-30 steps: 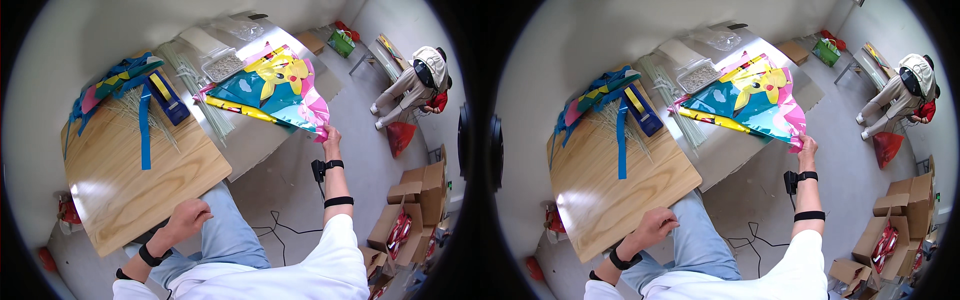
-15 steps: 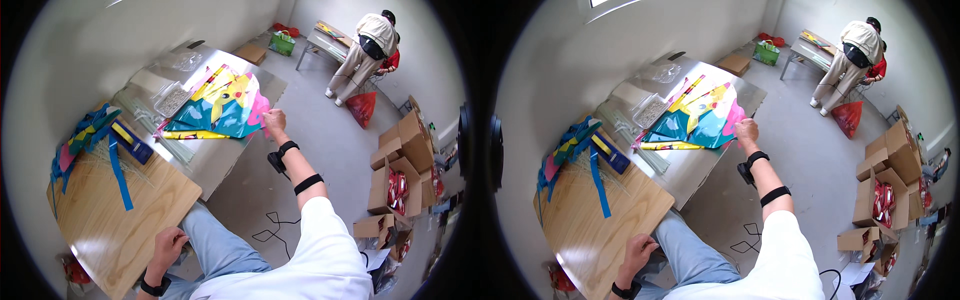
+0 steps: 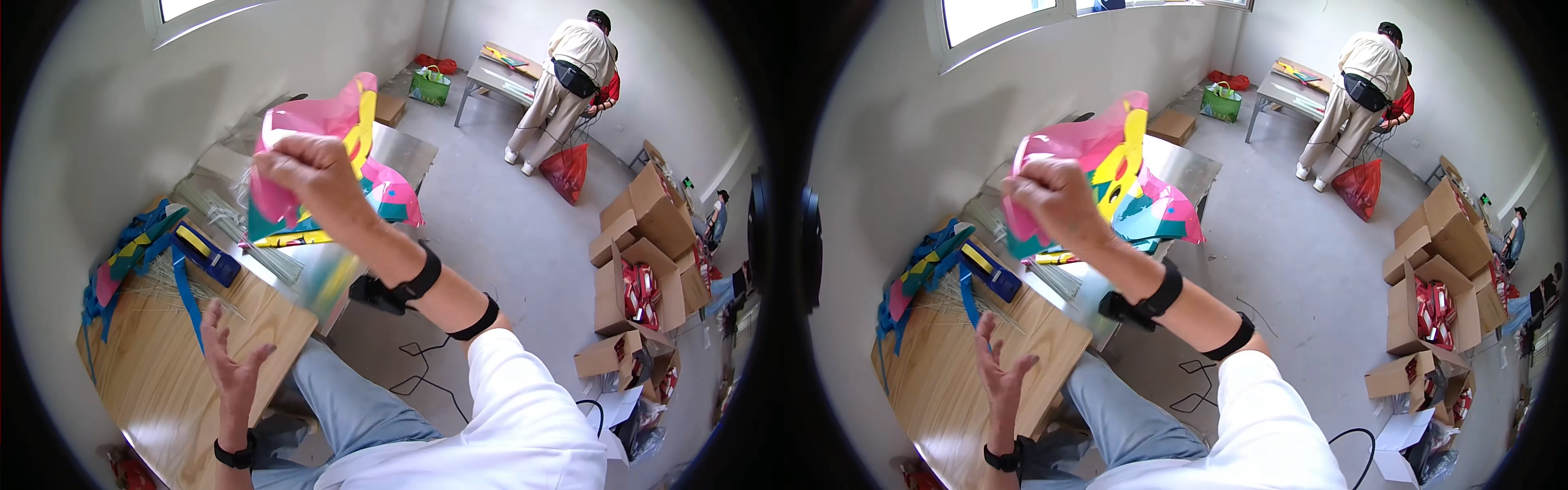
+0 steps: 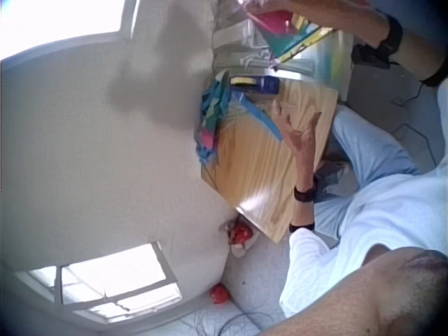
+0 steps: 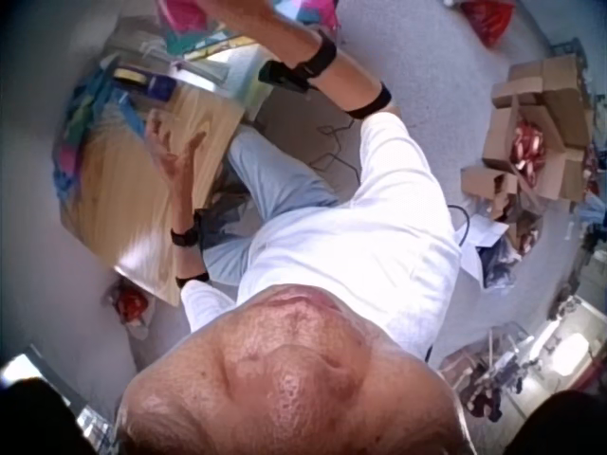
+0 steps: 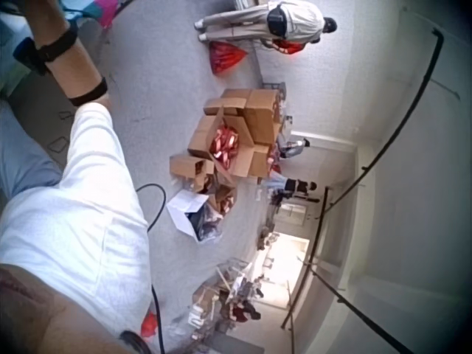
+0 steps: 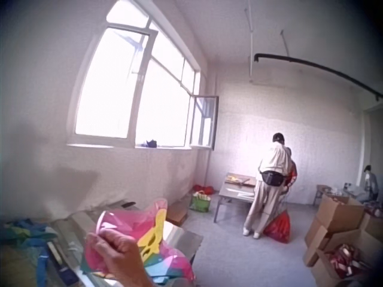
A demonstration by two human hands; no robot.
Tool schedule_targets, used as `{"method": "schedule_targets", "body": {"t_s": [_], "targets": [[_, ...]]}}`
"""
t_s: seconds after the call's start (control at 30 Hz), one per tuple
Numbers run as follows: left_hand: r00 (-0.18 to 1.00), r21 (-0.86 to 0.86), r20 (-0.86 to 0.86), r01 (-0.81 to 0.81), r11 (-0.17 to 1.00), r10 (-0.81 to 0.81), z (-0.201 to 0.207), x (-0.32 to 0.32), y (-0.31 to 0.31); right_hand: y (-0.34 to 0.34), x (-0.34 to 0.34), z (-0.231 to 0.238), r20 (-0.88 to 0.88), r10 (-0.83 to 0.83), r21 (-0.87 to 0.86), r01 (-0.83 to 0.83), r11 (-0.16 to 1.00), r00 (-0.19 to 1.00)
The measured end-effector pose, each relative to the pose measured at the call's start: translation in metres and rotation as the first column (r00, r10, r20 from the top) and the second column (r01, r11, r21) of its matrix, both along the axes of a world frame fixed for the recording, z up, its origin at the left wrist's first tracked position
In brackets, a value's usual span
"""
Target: The person assembles a Pikachu-themed kite by applying blue tape to secure the kite material to a wooden board. They smooth the tape and material, then fold the kite in half and secure it with additional tape.
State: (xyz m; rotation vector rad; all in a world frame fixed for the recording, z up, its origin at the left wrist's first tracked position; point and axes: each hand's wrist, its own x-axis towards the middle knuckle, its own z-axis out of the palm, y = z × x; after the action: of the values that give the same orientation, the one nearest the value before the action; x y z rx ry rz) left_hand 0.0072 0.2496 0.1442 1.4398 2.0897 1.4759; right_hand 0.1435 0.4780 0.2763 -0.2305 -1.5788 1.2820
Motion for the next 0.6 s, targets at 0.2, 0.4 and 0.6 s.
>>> {"method": "schedule_targets", "body": {"t_s": [0.2, 0.4, 0.6], "targets": [[0.946, 0.258, 0.284, -0.234, 0.937, 0.158, -0.012, -0.055, -0.043, -0.147, -0.05, 0.025, -0.077, 0.299, 0.144, -0.286, 0.947, 0.951], [0.806, 0.328, 0.471, -0.536, 0.777, 0.357, 0.008, -0.066, -0.129, -0.208, -0.085, 0.023, -0.085, 0.527, 0.142, -0.513, 0.846, 0.845], [0.727, 0.18, 0.638, -0.461, 0.869, 0.254, 0.018, -0.096, -0.217, -0.242, -0.122, -0.052, 0.19, 0.173, 0.424, -0.24, 0.873, 0.966]]}}
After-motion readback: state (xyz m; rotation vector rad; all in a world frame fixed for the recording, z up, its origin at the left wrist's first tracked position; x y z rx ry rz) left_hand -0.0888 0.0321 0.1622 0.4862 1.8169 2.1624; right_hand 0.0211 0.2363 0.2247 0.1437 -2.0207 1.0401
